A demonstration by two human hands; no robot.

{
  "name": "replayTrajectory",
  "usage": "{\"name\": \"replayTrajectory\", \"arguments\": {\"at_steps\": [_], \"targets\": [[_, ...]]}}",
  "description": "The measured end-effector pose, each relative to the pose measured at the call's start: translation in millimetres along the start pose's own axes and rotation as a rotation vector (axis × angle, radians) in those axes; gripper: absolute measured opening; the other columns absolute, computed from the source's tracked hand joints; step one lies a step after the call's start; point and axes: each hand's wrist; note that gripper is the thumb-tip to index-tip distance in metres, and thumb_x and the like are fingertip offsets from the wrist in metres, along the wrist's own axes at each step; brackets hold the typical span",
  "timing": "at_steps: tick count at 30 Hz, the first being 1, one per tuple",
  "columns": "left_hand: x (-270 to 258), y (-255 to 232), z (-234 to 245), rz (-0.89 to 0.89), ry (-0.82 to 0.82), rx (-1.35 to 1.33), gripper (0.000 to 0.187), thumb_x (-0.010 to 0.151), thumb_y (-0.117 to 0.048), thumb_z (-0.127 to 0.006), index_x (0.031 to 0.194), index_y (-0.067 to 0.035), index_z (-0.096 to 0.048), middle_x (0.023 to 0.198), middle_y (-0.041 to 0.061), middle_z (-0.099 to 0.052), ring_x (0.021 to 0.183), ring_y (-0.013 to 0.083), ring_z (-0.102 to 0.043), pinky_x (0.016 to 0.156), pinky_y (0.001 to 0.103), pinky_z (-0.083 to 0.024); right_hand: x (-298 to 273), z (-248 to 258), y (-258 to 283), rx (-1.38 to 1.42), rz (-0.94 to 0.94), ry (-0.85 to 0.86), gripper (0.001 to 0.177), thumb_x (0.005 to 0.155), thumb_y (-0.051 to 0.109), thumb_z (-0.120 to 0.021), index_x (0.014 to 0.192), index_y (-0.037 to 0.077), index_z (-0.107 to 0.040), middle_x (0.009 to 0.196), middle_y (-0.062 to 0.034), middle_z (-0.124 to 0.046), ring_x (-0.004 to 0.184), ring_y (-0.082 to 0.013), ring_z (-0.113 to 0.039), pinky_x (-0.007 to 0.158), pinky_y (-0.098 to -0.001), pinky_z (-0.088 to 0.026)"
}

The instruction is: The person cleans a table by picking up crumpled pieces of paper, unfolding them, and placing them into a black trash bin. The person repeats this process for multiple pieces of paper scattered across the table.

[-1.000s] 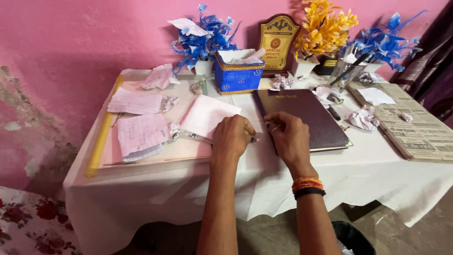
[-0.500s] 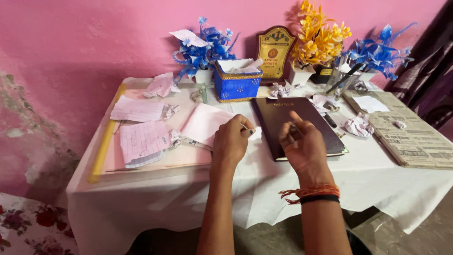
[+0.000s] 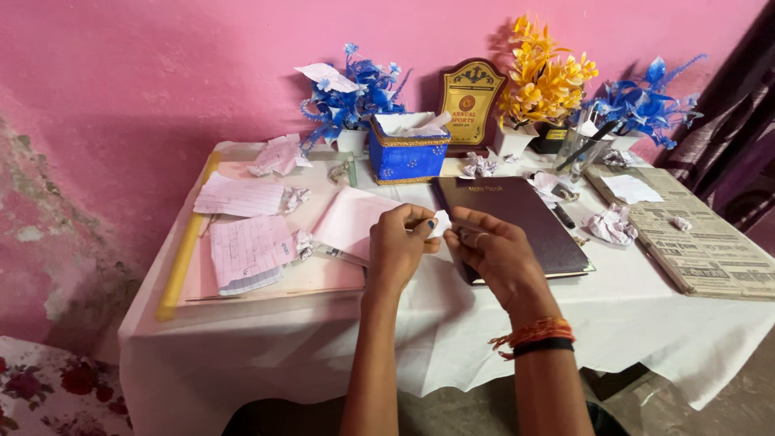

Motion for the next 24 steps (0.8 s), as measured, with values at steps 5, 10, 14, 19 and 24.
{"name": "replayTrajectory", "arguments": {"at_steps": [5,10,14,19,24], "targets": [[10,11,0,0.017,0.025,-0.331,0.026,0.087,0.000,-0.066,0.113,0.004,-0.068,0.094,0.011,-0.075,0.071,0.0164,-0.074,0.067,0.028,-0.064,-4,9,10,0.153,-0.093,0.002,0.048,0.089,-0.017,-0.042,0.131,0.003,-0.057,0.123,-0.0151,-0.068,0.111,-0.0272,-0.069,0.095,-0.0346,-0.055],[16,22,-1,0.010,0.123,-0.359,0.029,0.087,0.001,-0.066,0.115,0.006,-0.070,0.097,0.013,-0.076,0.075,0.0151,-0.073,0.071,0.026,-0.064,1,22,6,0.090,-0.048,0.015,0.041,0.098,-0.007,-0.052,0.137,0.004,-0.058,0.126,-0.0121,-0.069,0.109,-0.0185,-0.067,0.098,-0.0340,-0.054],[14,21,-5,0.004,0.114,-0.343,0.028,0.086,0.000,-0.069,0.113,0.006,-0.070,0.096,0.014,-0.076,0.075,0.0134,-0.072,0.071,0.026,-0.063,5,28,2,0.108,-0.071,0.019,0.039,0.097,-0.008,-0.050,0.135,0.000,-0.059,0.121,-0.0156,-0.069,0.105,-0.0219,-0.068,0.096,-0.0347,-0.059],[8,10,-7,-0.012,0.040,-0.253,0.023,0.084,-0.003,-0.071,0.107,0.003,-0.073,0.092,0.011,-0.078,0.070,0.0112,-0.071,0.068,0.025,-0.062,8,25,3,0.225,-0.040,-0.127,0.034,0.098,0.002,-0.052,0.131,-0.003,-0.060,0.110,-0.0150,-0.066,0.096,-0.0211,-0.070,0.092,-0.0357,-0.058],[3,0,-17,-0.054,-0.052,-0.099,0.019,0.086,-0.002,-0.068,0.102,0.000,-0.078,0.087,0.009,-0.080,0.069,0.0117,-0.072,0.067,0.025,-0.059,10,20,5,0.007,0.012,-0.231,0.030,0.097,0.013,-0.058,0.123,-0.001,-0.064,0.098,-0.0072,-0.067,0.081,-0.0164,-0.066,0.078,-0.0299,-0.059]]}}
Point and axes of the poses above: each hand's wrist, its own x-axis towards the middle knuckle, its own z-axis out of the back of the hand, y = z × x
